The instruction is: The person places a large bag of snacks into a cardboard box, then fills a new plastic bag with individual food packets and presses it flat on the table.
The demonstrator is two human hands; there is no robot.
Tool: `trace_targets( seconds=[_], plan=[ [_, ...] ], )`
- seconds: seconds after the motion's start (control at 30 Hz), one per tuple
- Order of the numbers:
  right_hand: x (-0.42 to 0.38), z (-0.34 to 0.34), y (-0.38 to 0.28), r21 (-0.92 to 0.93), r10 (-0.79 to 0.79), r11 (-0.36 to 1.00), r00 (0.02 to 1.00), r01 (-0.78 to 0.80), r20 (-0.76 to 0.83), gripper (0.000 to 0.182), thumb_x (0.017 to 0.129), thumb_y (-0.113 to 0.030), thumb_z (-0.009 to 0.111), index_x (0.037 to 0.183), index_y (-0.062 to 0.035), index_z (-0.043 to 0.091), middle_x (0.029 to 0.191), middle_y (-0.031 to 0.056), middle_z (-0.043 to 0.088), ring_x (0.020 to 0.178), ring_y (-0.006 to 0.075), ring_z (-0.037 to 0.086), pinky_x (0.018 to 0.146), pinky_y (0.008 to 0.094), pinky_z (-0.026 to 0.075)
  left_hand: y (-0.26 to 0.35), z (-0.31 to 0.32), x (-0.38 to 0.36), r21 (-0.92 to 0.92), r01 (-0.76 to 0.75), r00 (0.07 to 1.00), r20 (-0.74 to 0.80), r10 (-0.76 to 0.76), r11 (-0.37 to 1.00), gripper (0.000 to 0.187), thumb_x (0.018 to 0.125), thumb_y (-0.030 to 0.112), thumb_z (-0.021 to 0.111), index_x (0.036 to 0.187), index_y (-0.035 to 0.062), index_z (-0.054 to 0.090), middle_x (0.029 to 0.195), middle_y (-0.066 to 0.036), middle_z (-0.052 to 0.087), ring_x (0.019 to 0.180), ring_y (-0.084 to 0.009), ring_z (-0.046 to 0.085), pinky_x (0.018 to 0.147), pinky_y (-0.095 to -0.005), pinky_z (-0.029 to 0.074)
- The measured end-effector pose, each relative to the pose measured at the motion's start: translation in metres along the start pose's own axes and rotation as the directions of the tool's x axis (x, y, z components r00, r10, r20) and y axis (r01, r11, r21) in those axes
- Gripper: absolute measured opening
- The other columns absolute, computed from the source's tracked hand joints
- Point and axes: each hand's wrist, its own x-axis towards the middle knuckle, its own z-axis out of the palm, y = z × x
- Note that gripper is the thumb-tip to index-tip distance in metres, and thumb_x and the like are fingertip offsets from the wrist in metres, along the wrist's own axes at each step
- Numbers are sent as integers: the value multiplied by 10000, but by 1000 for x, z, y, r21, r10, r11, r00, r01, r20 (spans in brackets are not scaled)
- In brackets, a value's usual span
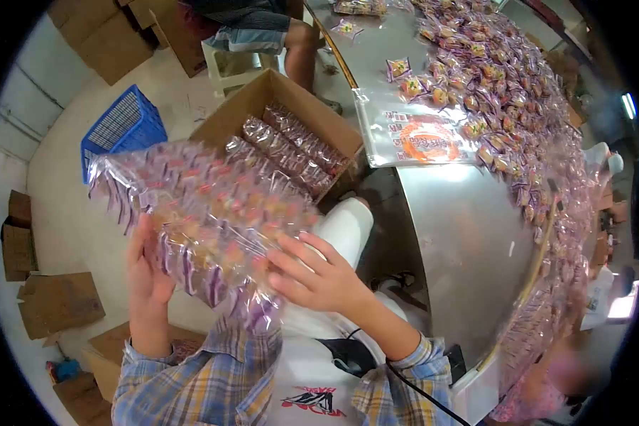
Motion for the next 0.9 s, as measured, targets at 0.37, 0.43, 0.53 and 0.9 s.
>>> trace_targets(
  seconds=[0.37,0.43,0.53,0.9],
  plan=[
    [-177,-79,129,-317,709,702,668,-637,226,256,867,-47,700,1122,-59,694,1260,104,692,1253,328,595,1094,495,413,0,-46,18,425,213,931,-362,-50,880,539,996,63,673,1484,81,446,1285,-102,658,1117,-246,690,855,-470,624],
    [-203,-93,124,-309,579,808,773,-502,257,225,864,-6,685,1083,-52,701,1337,91,685,1330,329,570,1141,502,390,-10,-27,11,427,210,928,-370,-42,880,576,1000,65,664,1515,104,407,1312,-97,645,1137,-251,687,839,-495,638],
    [-214,-96,116,-213,664,747,723,-630,190,187,862,38,660,1021,-46,714,1361,82,697,1378,338,564,1173,523,389,-8,-29,14,464,197,942,-333,-35,864,480,1025,191,667,1467,88,511,1351,-91,651,1153,-240,696,831,-474,651],
    [-220,-95,110,-179,683,730,716,-660,146,122,836,29,665,918,-41,721,1340,91,714,1383,352,570,1171,528,406,-34,-31,76,481,378,912,-341,-229,791,473,1081,427,567,1429,107,546,1368,-97,628,1308,-304,570,1021,-492,565]
  ],
)
